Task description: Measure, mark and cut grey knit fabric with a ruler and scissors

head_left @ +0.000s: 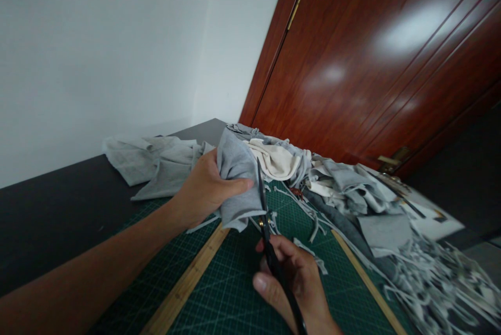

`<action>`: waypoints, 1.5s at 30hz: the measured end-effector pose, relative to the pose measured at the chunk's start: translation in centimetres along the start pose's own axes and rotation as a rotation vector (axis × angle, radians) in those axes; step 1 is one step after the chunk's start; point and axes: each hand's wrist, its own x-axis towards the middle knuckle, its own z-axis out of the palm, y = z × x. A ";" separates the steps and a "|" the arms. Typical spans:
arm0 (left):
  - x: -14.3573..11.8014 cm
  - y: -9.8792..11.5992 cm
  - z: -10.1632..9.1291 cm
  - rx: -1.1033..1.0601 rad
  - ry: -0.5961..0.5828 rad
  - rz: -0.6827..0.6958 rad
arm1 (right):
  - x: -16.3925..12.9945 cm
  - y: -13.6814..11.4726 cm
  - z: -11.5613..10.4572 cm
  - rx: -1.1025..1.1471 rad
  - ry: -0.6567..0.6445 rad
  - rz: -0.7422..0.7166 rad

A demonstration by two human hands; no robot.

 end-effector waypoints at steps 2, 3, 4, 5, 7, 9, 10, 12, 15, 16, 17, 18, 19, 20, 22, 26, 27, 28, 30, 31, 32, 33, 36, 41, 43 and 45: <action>0.0 0.0 0.1 -0.040 0.000 -0.011 | 0.0 0.0 0.0 0.013 -0.002 0.000; 0.0 0.0 0.1 -0.066 0.001 -0.018 | 0.0 0.0 -0.1 0.018 -0.008 -0.001; 0.0 0.1 0.2 -0.093 0.003 -0.023 | 0.0 0.0 -0.1 0.021 -0.015 0.000; 0.1 0.1 0.2 -0.119 0.006 -0.024 | 0.0 0.0 -0.1 0.022 -0.018 0.000; 0.1 0.1 0.1 -0.159 0.008 -0.022 | -0.1 0.0 -0.2 0.015 -0.010 -0.001; 0.2 0.1 0.1 -0.178 0.006 -0.019 | -0.1 0.1 -0.2 0.006 0.005 0.003; 0.2 0.1 0.1 -0.182 0.007 -0.021 | -0.1 0.1 -0.2 0.002 0.003 0.005; 0.1 0.1 0.1 -0.184 0.015 -0.029 | -0.1 0.1 -0.3 0.003 -0.015 0.011; 0.1 0.2 0.1 -0.166 0.037 -0.025 | -0.1 0.1 -0.3 0.020 -0.035 0.026; 0.1 0.3 0.1 -0.157 0.037 -0.016 | 0.0 0.1 -0.3 0.023 -0.034 0.029; 0.2 0.4 0.1 -0.147 0.033 -0.008 | 0.0 0.1 -0.3 0.023 -0.038 0.033; 0.2 0.4 0.1 -0.142 0.030 0.000 | 0.0 0.1 -0.3 0.020 -0.033 0.030; 0.2 0.5 0.1 -0.142 0.031 0.004 | 0.0 0.1 -0.3 0.014 -0.030 0.025; 0.2 0.6 0.1 -0.148 0.035 0.008 | 0.0 0.1 -0.3 0.010 -0.024 0.018; 0.2 0.7 0.1 -0.168 0.052 0.013 | 0.0 0.1 -0.4 -0.001 -0.013 0.018; 0.2 1.0 0.1 -0.180 0.051 0.017 | -0.2 0.3 -0.6 -0.021 -0.025 0.037; 0.2 1.1 0.1 -0.182 0.046 0.011 | -0.2 0.3 -0.6 -0.015 -0.030 0.037; 0.3 1.2 0.1 -0.185 0.043 0.004 | -0.2 0.4 -0.6 -0.006 -0.030 0.032; 0.3 1.4 0.0 -0.191 0.041 -0.011 | -0.2 0.4 -0.5 0.015 -0.031 0.019; 0.3 1.5 0.0 -0.191 0.041 -0.016 | -0.2 0.5 -0.5 0.024 -0.032 0.010; 0.3 1.5 -0.1 -0.189 0.042 -0.017 | -0.2 0.5 -0.4 0.031 -0.027 -0.004; 0.3 1.5 -0.2 -0.186 0.039 -0.016 | -0.2 0.5 -0.4 0.037 -0.023 -0.015; 0.4 1.3 -0.4 -0.167 0.006 -0.007 | -0.3 0.6 -0.3 0.053 -0.020 -0.032; 0.5 1.0 -0.6 -0.096 -0.016 -0.017 | -0.4 0.9 -0.3 0.082 -0.024 -0.045; 0.5 0.9 -0.6 -0.066 -0.035 -0.015 | -0.4 0.9 -0.3 0.094 -0.031 -0.051; 0.5 0.8 -0.6 -0.045 -0.052 -0.006 | -0.4 0.7 -0.3 0.104 -0.065 -0.036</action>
